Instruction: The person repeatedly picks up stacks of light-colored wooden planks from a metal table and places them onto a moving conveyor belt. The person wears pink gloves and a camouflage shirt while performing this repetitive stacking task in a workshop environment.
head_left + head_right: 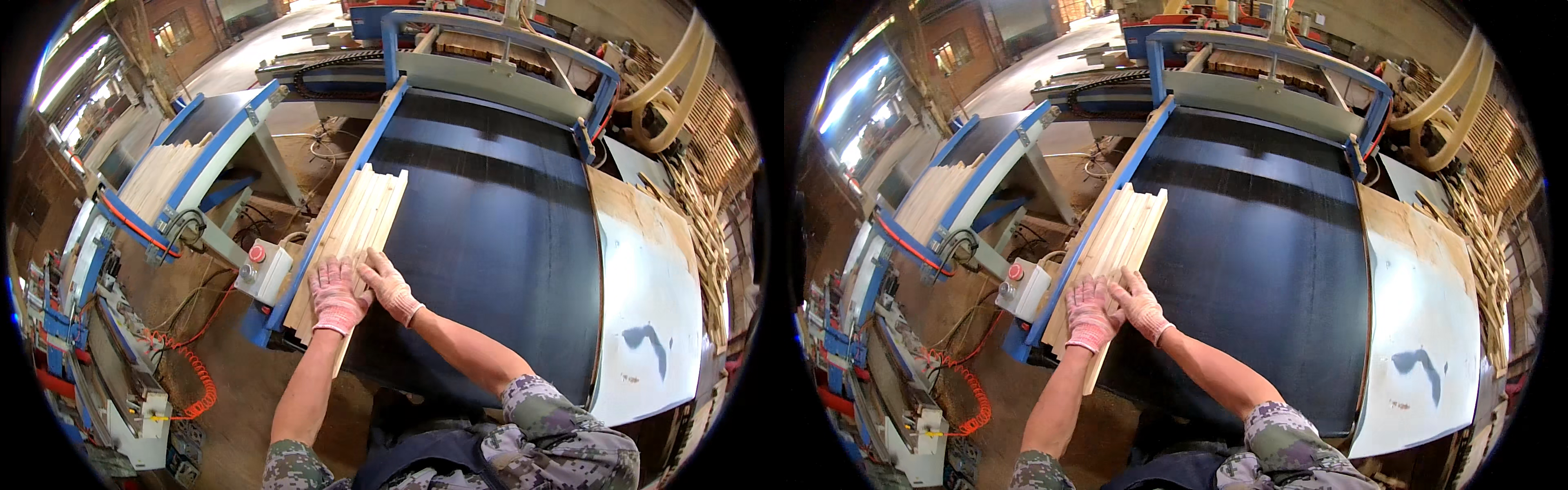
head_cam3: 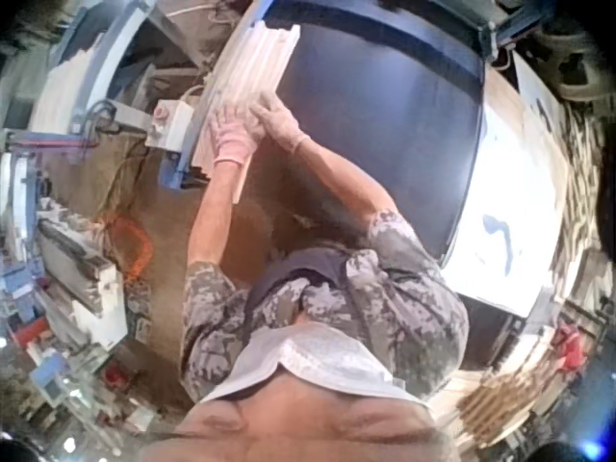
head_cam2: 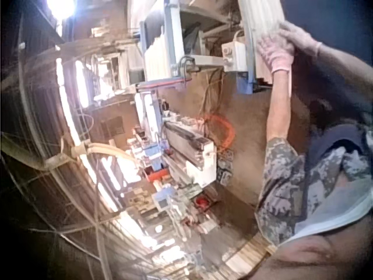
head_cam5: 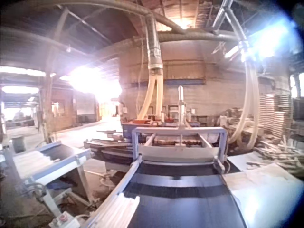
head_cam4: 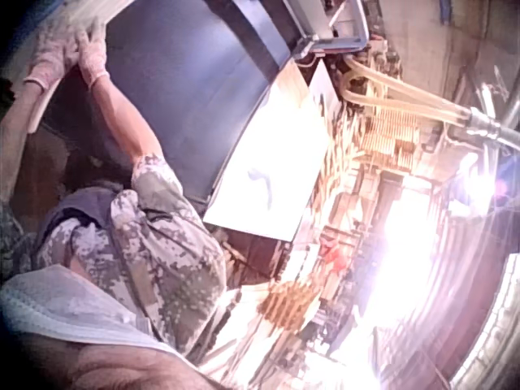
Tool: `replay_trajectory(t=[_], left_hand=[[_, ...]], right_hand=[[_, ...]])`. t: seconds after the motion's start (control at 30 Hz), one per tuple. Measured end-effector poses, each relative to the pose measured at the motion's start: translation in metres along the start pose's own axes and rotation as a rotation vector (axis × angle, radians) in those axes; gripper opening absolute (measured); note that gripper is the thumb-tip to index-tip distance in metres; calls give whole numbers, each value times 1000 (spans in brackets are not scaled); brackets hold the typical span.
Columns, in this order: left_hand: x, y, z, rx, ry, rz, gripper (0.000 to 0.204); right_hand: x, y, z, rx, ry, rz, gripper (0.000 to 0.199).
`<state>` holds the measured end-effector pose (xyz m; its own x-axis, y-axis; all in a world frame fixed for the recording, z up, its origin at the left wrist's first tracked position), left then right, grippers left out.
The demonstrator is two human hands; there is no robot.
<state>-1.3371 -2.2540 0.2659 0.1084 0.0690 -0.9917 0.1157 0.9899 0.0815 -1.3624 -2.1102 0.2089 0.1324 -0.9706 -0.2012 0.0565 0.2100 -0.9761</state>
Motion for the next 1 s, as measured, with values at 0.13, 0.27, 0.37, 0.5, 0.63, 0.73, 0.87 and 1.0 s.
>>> replay_trajectory(t=[0.13, 0.27, 0.37, 0.5, 0.63, 0.73, 0.87, 1.0], left_hand=[[18, -21, -10, 84, 144, 98, 101], [32, -57, -10, 274, 455, 102, 99], [34, -61, -16, 183, 367, 81, 86], [41, -32, -13, 194, 151, -128, 76], [-8, 11, -13, 167, -58, -305, 68], [35, 1, -5, 445, 566, -220, 69], [-11, 131, 117, 679, 242, 694, 58], [-4, 244, 251, 835, -676, 1145, 39]], right_hand=[[-12, -2, 14, -88, -137, -339, 63], [-21, -20, 58, -45, -239, -406, 51], [-29, -1, 118, -45, -238, -401, 47], [-46, 29, 226, -11, -327, -825, 10], [-71, 73, 346, -49, -178, -651, 20], [-84, 134, 455, 548, 69, -168, 57], [-57, 207, 635, 1124, 650, -12, 67], [17, 340, 790, 1338, 606, -130, 46]])
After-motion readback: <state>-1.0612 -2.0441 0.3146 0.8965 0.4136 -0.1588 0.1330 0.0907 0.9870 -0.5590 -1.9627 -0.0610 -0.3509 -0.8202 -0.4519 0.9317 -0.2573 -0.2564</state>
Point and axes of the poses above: each hand's wrist, its own z-axis away from the middle knuckle, its own x-axis out of the palm, y = z × x, the point moved 1 cm from there along -z, towards the middle knuckle, and after that the axes turned 3 degrees about -y, right-handed, at the moved point
